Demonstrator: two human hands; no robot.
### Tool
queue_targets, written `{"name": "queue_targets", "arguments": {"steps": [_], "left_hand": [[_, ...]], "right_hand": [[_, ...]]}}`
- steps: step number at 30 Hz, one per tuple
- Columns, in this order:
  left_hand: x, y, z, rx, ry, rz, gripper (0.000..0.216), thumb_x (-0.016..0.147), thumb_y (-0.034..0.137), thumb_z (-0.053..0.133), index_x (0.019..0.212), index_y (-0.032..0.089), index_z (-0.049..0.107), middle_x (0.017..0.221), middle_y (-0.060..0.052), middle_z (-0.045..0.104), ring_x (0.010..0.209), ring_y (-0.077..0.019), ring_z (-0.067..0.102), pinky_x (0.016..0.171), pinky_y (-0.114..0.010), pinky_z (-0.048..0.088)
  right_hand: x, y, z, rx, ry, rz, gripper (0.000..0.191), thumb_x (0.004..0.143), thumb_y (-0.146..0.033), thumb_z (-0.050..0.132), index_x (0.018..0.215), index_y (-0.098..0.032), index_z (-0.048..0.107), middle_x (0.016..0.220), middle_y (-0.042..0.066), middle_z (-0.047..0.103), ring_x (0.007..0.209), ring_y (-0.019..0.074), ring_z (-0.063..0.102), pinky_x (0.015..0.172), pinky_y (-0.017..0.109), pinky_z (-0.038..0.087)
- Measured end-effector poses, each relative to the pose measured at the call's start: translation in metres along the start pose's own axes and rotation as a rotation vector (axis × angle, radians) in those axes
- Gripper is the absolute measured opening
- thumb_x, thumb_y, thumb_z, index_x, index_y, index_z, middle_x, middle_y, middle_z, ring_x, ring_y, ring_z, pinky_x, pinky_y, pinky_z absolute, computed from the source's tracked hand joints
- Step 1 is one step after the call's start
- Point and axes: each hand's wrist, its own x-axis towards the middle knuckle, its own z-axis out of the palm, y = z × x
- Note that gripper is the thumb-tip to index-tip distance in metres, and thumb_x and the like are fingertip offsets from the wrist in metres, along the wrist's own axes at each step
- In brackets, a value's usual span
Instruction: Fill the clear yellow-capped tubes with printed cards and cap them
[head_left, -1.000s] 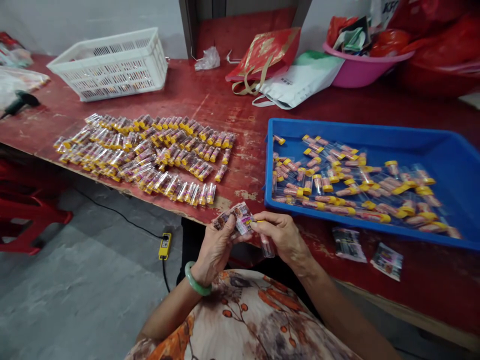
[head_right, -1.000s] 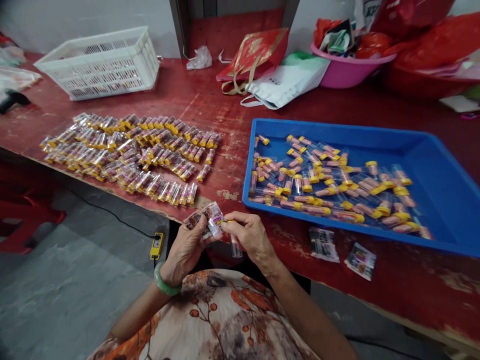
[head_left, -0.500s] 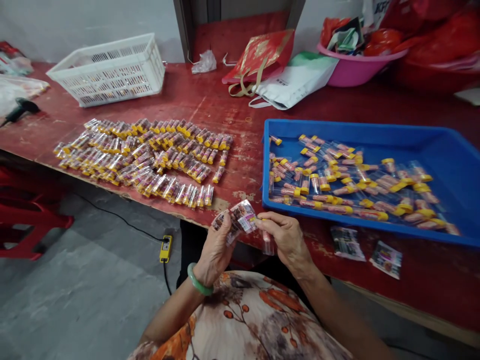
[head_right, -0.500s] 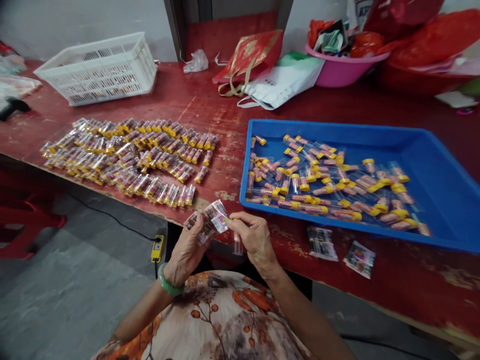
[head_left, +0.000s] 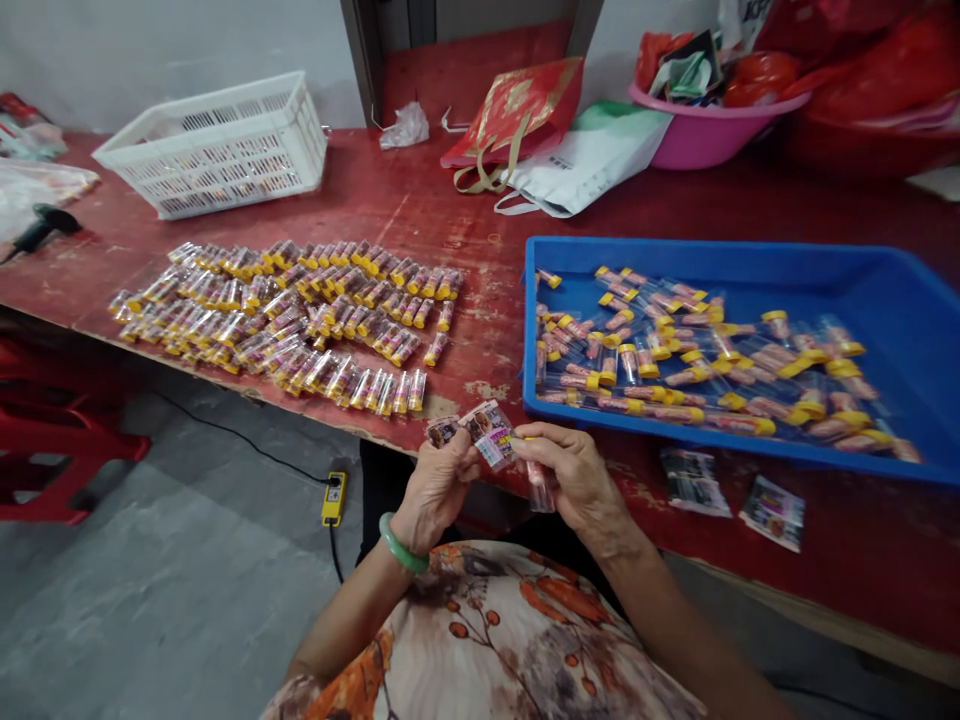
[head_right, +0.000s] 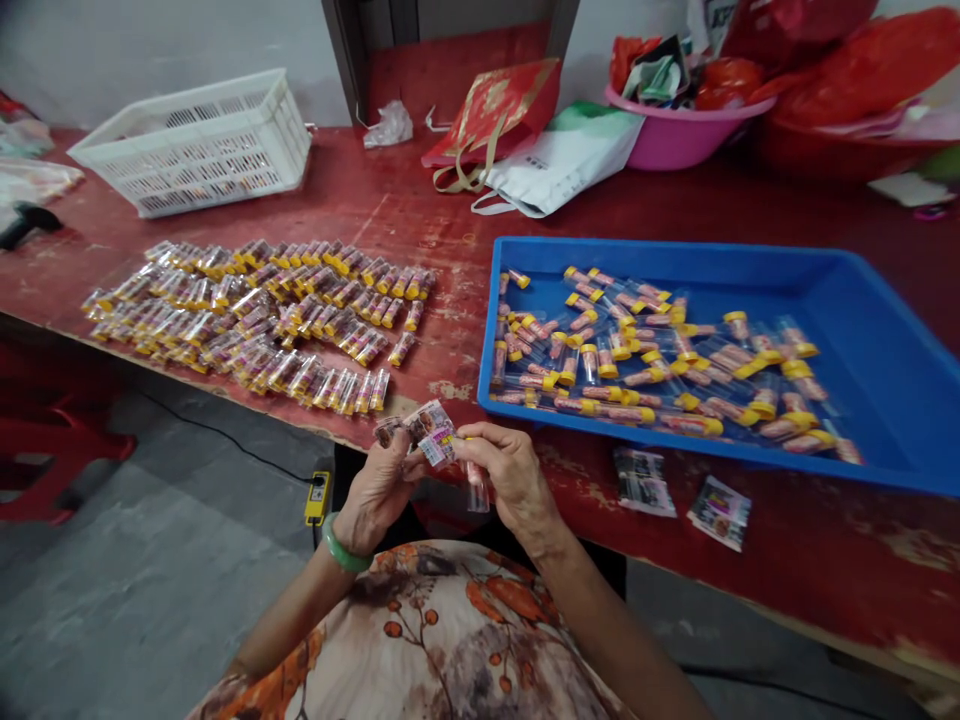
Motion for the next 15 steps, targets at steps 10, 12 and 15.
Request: {"name": "queue_targets", "arguments": {"steps": [10,12,15], "left_hand": [[-0.0017,-0.0081,0.0106,0.077,-0.076,0.024,0.031,0.065,0.035,0.082,0.084,0.014,0.070,0.081,-0.002,0.069,0.070,-0.0114,0.061,0.069,-0.024,0.048],[-0.0028,-0.0093,0.0087,0.107,-0.083,0.027,0.033,0.067,0.038,0.080,0.089,0.015,0.071,0.086,-0.003,0.070,0.074,-0.0124,0.062,0.071,-0.023,0.048],[-0.0016,-0.0109,0.0057,0.110,-0.063,0.012,0.033,0.068,0.036,0.080,0.092,0.016,0.071,0.091,-0.004,0.071,0.078,-0.0132,0.064,0.073,-0.024,0.049]], "right_hand": [[-0.0068,0.0060,0.0067,-0.100,0.053,-0.080,0.016,0.061,-0.032,0.073,0.064,-0.017,0.071,0.043,-0.004,0.050,0.039,0.0075,0.037,0.041,0.023,0.028],[-0.0064,0.0077,0.0056,-0.092,0.062,-0.100,0.016,0.061,-0.032,0.072,0.063,-0.017,0.071,0.043,-0.003,0.050,0.040,0.0080,0.037,0.042,0.023,0.028],[-0.0059,0.0095,0.0037,-0.078,0.076,-0.112,0.016,0.063,-0.034,0.072,0.064,-0.017,0.071,0.042,-0.004,0.049,0.040,0.0079,0.037,0.041,0.023,0.027]]}}
